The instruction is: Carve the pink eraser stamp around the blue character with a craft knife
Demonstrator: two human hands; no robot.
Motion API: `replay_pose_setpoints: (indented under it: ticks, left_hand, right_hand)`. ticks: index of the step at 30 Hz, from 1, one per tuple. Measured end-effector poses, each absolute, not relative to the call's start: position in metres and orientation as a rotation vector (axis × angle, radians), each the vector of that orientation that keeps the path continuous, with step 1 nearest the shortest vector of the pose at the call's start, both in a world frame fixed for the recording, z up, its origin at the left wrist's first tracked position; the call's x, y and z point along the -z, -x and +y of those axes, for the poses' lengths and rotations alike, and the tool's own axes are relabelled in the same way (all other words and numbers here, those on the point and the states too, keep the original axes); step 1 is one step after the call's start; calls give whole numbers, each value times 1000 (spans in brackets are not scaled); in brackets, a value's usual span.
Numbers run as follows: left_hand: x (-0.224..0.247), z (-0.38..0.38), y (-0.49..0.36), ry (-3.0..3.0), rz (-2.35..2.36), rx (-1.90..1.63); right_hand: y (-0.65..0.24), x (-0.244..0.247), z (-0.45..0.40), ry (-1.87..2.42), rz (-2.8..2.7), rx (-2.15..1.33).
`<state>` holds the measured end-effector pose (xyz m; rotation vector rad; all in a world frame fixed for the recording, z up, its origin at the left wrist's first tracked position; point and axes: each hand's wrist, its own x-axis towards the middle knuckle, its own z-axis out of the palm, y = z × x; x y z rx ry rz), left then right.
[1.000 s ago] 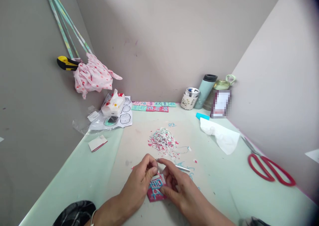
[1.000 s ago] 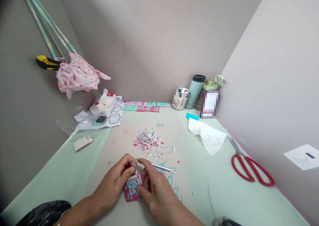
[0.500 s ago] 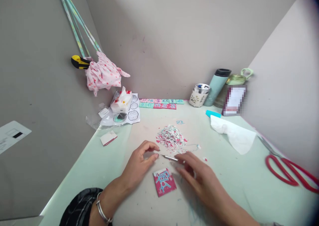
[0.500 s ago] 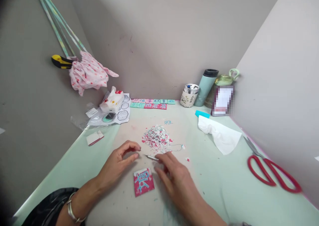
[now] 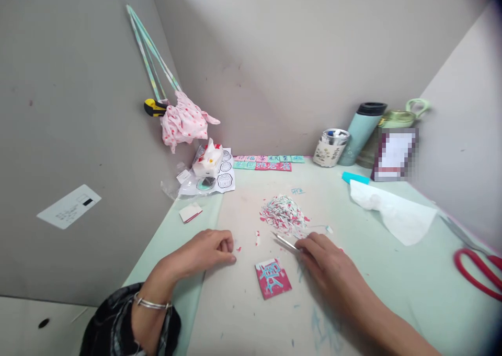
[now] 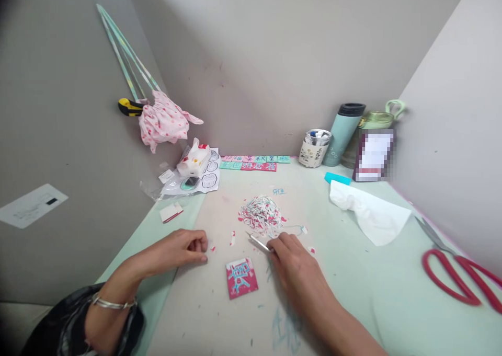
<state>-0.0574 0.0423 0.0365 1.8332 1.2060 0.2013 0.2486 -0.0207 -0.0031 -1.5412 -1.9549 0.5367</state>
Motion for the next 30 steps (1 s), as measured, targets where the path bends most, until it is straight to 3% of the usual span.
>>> replay_pose_setpoints:
  ticks: [6,11,20,30]
  left_hand:
    - [-30,66,4,-1960,1033,-333]
    - [-40,55,-11,-2051,1173,-533]
    - [-31,-6,-12,-2339,1262,-233]
    - [-20,-5,-5,-2266,1266,-360]
  right_hand:
    - [-256,-16,-12,1557,-1623,-831]
    - [-260,-28,-9,1532,-1382,-1068]
    - [-255,-33,-20,1496,-1390,-1285]
    - [-260,-7,-48,1487,-2047,-824]
